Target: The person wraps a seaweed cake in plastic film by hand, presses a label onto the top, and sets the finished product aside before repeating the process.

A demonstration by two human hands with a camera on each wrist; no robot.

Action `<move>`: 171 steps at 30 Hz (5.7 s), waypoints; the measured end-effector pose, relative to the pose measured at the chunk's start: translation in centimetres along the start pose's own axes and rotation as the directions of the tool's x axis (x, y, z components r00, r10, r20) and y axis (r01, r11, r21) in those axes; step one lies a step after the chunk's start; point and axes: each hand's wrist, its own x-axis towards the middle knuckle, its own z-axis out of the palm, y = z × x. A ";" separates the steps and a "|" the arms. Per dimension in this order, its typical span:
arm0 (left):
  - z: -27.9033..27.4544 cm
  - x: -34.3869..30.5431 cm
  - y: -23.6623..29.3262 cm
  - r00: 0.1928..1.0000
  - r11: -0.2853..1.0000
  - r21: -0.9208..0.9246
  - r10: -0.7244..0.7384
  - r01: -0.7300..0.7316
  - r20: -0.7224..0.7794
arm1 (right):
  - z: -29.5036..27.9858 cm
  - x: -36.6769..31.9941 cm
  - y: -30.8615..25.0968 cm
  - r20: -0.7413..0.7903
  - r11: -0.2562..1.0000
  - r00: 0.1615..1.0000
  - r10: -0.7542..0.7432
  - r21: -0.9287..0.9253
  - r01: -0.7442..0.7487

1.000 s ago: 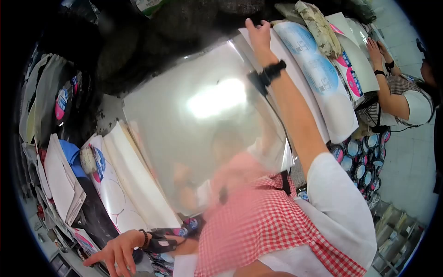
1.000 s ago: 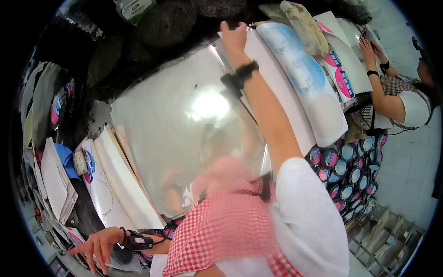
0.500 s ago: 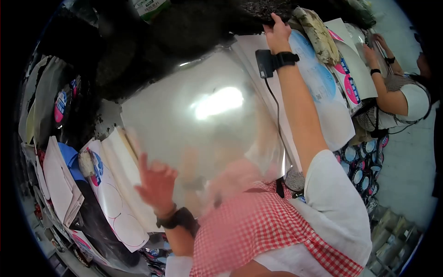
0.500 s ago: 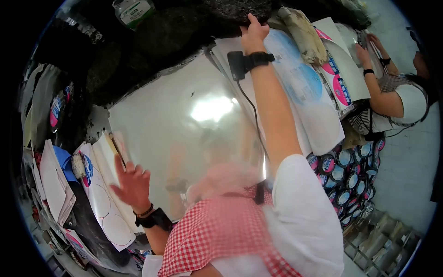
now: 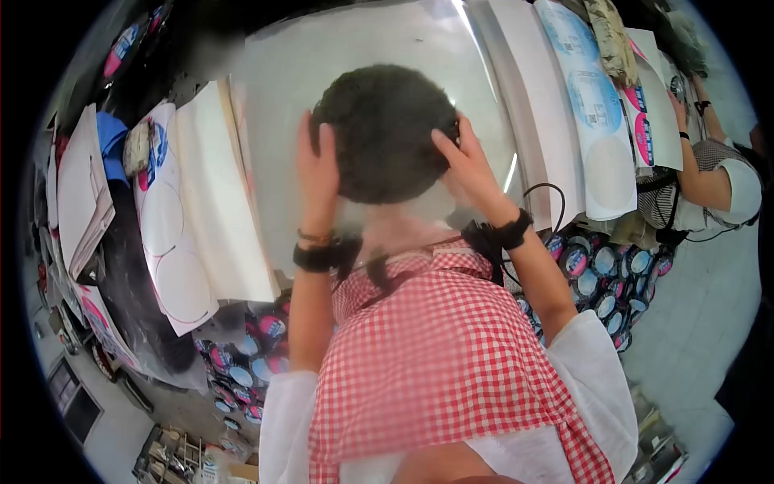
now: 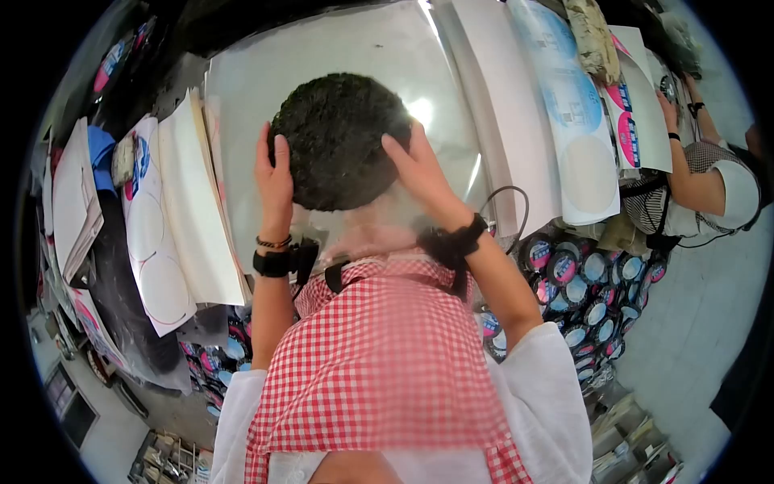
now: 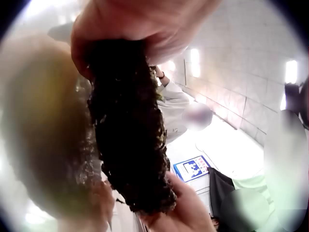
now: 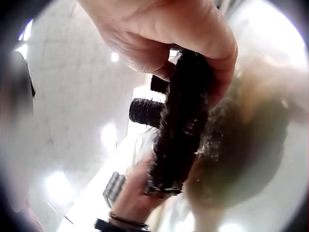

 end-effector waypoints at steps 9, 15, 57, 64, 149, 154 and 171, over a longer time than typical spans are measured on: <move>2.2 2.1 -0.7 0.951 0.849 0.519 0.234 -0.099 -0.203 | 2.2 3.9 -0.7 0.069 0.261 0.775 -0.628 -0.920 0.294; -3.6 1.2 0.4 0.920 0.484 0.819 0.370 -0.308 0.127 | 3.3 3.3 1.7 0.562 0.012 0.684 -0.466 -0.768 0.640; -8.8 2.6 1.6 0.364 0.767 0.274 -0.057 -0.580 0.930 | 0.8 5.3 -0.7 0.703 0.484 0.675 -0.224 -0.521 0.703; 0.1 -2.1 2.9 0.497 0.148 0.725 0.816 -0.673 0.295 | -0.9 8.6 -3.3 0.826 0.603 0.554 0.102 -0.494 0.627; 4.9 7.5 1.0 0.765 0.340 0.696 0.416 -0.632 0.491 | 1.4 9.6 -0.8 0.464 0.208 0.782 -0.416 -0.789 0.578; 5.4 7.2 2.0 0.766 0.428 0.637 0.408 -0.641 0.496 | 3.1 9.7 0.1 0.418 0.152 0.838 -0.350 -0.857 0.492; 6.0 7.2 0.1 0.726 0.310 0.697 0.530 -0.646 0.438 | -23.6 -6.7 -6.0 -0.147 0.276 0.963 0.226 -0.938 -0.209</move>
